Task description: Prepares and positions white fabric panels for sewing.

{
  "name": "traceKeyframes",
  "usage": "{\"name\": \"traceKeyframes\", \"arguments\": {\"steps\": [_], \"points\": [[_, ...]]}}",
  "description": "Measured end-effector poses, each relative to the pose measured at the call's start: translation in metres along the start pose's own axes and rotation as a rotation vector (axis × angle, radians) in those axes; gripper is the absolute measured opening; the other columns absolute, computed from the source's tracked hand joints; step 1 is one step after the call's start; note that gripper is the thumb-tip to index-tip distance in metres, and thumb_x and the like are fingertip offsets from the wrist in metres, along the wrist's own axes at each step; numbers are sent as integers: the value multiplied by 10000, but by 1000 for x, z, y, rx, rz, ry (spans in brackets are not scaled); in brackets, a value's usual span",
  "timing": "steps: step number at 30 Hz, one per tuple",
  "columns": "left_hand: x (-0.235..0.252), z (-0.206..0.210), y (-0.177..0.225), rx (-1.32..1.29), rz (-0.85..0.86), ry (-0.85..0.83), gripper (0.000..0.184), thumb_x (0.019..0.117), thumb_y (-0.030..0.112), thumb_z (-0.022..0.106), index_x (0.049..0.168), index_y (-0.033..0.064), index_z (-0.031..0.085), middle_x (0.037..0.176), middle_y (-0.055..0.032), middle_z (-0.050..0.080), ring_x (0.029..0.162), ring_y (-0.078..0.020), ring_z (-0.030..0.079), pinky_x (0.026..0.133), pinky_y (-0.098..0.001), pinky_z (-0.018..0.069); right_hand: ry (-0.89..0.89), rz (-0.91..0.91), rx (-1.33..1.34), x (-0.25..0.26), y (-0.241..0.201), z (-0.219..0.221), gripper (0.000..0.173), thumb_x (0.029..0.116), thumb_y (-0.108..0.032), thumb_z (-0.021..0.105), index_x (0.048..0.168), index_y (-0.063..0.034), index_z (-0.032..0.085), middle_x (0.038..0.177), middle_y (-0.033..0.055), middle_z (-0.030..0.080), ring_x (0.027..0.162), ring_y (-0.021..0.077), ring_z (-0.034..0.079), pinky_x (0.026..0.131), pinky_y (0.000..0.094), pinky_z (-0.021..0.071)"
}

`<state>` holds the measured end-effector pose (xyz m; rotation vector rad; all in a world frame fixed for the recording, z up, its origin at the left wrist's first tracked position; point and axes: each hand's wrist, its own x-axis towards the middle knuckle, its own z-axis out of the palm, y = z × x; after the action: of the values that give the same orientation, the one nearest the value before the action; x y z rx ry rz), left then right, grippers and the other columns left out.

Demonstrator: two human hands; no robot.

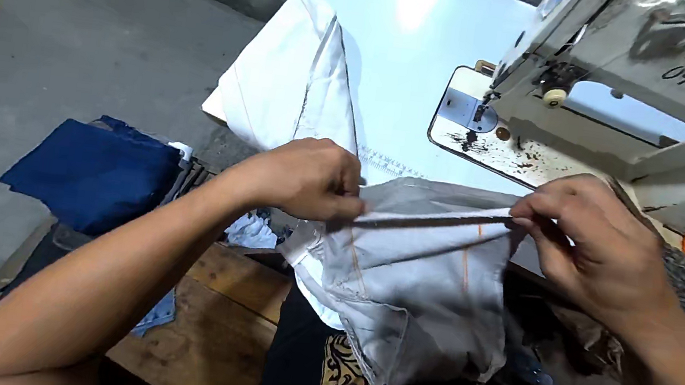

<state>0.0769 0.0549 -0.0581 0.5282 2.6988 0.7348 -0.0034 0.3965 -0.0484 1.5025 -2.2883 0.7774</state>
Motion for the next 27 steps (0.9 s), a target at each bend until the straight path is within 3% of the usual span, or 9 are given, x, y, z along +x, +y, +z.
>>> {"name": "traceKeyframes", "arguments": {"steps": [3,6,8,11,14,17,18,21,27], "points": [[-1,-7,24,105,-74,-122,437,833,577,758,1164,293,787,1002,60,684,782,-84,638,667,-384,557,-9,-17,-28,0,-7,-1,124,994,-101,586,978,-27,684,946,130,639,935,202,634,832,300,535],[-1,-9,40,193,-167,-152,680,761,733,725,1288,303,726,1085,18,623,796,-109,615,645,-381,532,-7,-4,-46,0,-7,1,137,1007,-115,579,980,-22,676,940,137,657,949,225,649,850,328,539],[-5,-8,43,254,-216,-128,716,768,834,583,1243,326,754,1141,-1,640,778,-125,636,625,-416,532,-6,17,-50,-1,-4,2,153,1007,-115,573,973,-10,679,940,135,673,945,213,659,847,315,545],[-8,-6,28,322,-163,-2,567,834,805,491,988,365,815,1049,37,664,825,-144,643,660,-454,510,-15,43,-16,2,2,4,158,996,-123,565,958,-15,674,933,106,659,922,154,642,834,248,534],[13,-2,23,186,1,223,541,948,660,494,845,224,798,1013,-28,666,939,-239,638,736,-501,500,-36,52,19,5,9,4,158,994,-123,565,980,-22,686,957,92,656,922,131,642,833,234,541],[53,9,47,-79,174,225,531,961,624,523,921,184,818,1296,-34,665,1171,-229,612,907,-505,523,-54,51,47,13,10,4,159,997,-122,566,985,-26,692,970,83,652,925,115,638,830,222,543],[68,13,53,-122,223,192,501,968,587,553,923,158,808,1306,-44,667,1148,-212,630,893,-483,539,-59,52,53,15,11,4,157,999,-122,566,985,-29,691,972,77,651,926,109,637,830,218,543],[100,20,50,-260,310,179,385,990,385,647,741,98,702,834,-11,696,708,-84,623,612,-311,503,-68,95,70,12,16,-2,156,1004,-126,564,997,-39,694,985,58,665,930,84,647,839,213,552],[101,26,56,-361,37,304,384,815,459,838,634,162,673,697,59,668,597,-37,573,538,-279,443,-56,245,100,2,29,-1,167,1010,-136,558,1062,-40,684,978,39,682,895,47,659,838,207,563]]}}
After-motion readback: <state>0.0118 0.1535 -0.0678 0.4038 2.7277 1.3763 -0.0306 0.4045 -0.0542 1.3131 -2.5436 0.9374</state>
